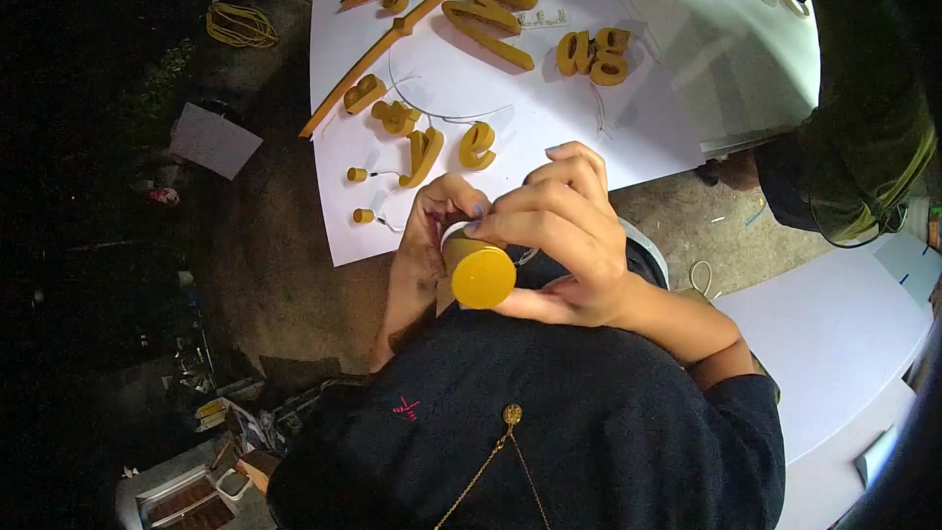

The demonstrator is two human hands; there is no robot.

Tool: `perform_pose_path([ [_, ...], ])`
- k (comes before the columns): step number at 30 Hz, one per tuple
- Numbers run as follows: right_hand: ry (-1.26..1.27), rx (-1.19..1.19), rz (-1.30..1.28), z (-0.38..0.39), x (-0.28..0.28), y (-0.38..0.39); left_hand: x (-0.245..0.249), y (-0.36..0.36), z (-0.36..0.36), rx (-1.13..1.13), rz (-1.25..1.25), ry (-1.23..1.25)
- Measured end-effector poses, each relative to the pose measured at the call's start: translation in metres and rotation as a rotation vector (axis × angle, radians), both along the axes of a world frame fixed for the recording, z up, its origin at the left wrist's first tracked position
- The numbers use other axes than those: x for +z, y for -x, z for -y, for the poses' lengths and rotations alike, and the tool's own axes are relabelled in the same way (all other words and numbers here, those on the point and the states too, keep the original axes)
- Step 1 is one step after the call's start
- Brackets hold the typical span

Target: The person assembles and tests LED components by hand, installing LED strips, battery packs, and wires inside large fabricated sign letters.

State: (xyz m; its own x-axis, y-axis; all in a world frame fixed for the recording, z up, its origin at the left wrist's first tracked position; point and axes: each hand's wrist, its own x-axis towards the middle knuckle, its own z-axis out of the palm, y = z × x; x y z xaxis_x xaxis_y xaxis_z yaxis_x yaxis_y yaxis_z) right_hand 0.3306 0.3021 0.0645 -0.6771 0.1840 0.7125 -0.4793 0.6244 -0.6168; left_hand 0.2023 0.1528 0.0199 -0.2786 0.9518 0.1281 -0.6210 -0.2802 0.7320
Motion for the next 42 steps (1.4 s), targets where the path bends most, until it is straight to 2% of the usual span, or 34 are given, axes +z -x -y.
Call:
perform_pose_path([
  [3,0.084,-0.001,-0.038,-0.002,-0.003,-0.003,0.001,0.002,0.0,0.026,-0.012,0.041],
  [6,0.402,0.162,-0.086,-0.009,-0.007,0.0,0.006,0.002,0.0,0.005,0.035,0.029],
  [8,0.819,0.188,0.041,-0.001,-0.004,-0.005,0.006,0.003,0.0,-0.022,0.06,0.009],
  [12,0.89,0.214,0.115,-0.003,-0.006,-0.004,0.0,0.006,-0.002,-0.006,0.02,-0.031],
  [16,0.71,0.156,0.081,-0.005,-0.003,-0.003,0.005,0.003,0.001,0.034,0.03,0.036],
  [18,0.253,0.12,0.005,-0.011,0.002,-0.001,0.005,0.002,0.0,0.043,0.055,0.029],
  [19,0.217,0.104,-0.011,-0.008,0.003,-0.001,0.005,0.002,-0.001,0.051,0.079,0.021],
  [23,0.143,0.098,-0.03,-0.003,0.001,-0.004,0.003,0.002,0.004,0.111,0.024,0.124],
  [25,0.128,0.098,-0.006,-0.003,0.001,-0.006,0.002,0.002,0.002,0.142,-0.11,0.087],
  [29,0.075,0.103,-0.009,-0.004,0.007,-0.007,0.009,0.001,-0.004,0.155,-0.122,-0.016],
  [34,0.065,0.095,-0.003,-0.004,0.009,-0.006,0.016,0.003,-0.004,0.197,-0.302,-0.057],
  [42,0.049,0.114,0.009,-0.007,0.012,-0.005,0.022,-0.002,-0.005,0.22,-0.225,-0.052],
])
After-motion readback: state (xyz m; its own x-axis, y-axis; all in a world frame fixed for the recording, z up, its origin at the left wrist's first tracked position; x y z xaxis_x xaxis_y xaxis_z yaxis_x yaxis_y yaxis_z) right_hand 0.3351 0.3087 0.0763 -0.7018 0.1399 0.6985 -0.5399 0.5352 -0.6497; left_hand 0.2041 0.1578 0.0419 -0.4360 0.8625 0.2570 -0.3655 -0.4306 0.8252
